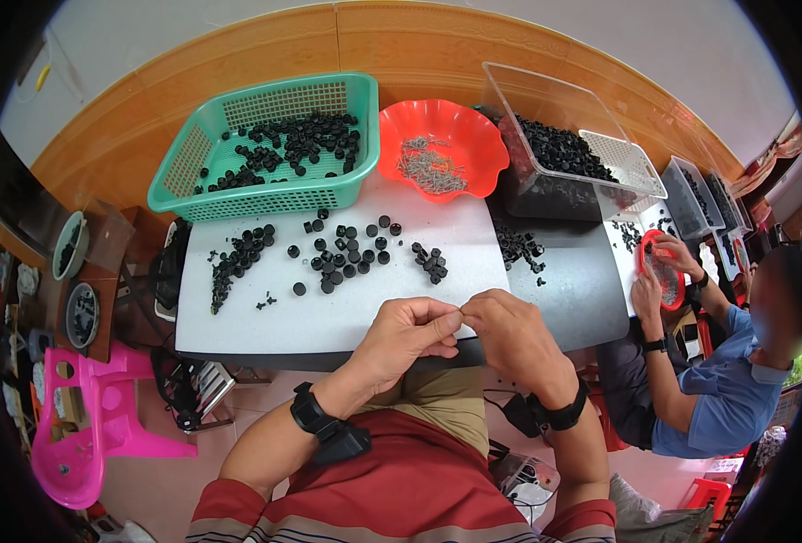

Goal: Assembling and applying grease to small black plastic components at a factory workstation.

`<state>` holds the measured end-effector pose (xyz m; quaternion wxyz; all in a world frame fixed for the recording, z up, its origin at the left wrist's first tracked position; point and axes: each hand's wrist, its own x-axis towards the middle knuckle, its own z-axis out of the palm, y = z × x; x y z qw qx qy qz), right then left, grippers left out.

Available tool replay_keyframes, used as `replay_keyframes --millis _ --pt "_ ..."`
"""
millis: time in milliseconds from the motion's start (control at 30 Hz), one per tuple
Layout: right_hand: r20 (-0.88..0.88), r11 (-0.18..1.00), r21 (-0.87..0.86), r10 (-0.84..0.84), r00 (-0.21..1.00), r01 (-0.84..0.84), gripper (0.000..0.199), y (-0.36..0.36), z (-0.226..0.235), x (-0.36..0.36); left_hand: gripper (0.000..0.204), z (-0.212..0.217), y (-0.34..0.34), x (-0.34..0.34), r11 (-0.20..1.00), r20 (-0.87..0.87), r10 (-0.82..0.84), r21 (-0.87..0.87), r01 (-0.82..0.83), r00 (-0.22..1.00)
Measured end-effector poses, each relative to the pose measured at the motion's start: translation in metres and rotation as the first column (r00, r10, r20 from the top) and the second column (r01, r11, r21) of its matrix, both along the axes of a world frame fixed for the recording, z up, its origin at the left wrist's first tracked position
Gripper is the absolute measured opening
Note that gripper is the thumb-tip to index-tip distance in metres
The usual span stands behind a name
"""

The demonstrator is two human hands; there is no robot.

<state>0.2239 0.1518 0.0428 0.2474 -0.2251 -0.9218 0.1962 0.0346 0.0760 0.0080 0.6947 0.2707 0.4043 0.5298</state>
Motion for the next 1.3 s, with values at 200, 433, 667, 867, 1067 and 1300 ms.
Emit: replay_keyframes --millis 200,433,667,867,1067,1300 --pt "-0.117 0.995 -0.094 -0.056 0.992 0.045 0.008 -0.001 -0.001 -0.001 0.025 0.001 0.000 0.003 1.000 0.003 0.026 0.011 -0.026 1.000" --pt "-0.246 0.960 -0.275 -0.128 0.961 0.058 0.011 -0.006 -0.010 -0.001 0.024 -0.002 0.000 0.009 0.993 -0.065 0.083 0.086 -0.077 0.994" --pt "-0.282 0.921 -0.387 -0.159 0.946 0.039 0.010 -0.007 -0.011 0.003 0.024 0.000 0.000 0.012 0.993 -0.128 0.085 0.098 -0.073 0.988" --pt "-0.224 0.913 -0.407 -0.123 0.967 0.022 0.009 -0.002 -0.007 0.010 0.025 0.000 0.000 0.013 0.982 -0.283 0.069 0.191 -0.015 0.957" --pt "-0.315 0.732 -0.678 -0.220 0.923 -0.057 0.007 0.000 -0.022 0.011 0.022 0.000 0.002 0.018 0.968 -0.340 0.119 0.247 -0.034 0.933" --pt "-0.310 0.666 -0.745 -0.282 0.908 -0.047 0.008 0.002 -0.031 0.010 0.020 -0.002 0.002 0.024 0.953 -0.385 0.211 0.286 -0.102 0.899"
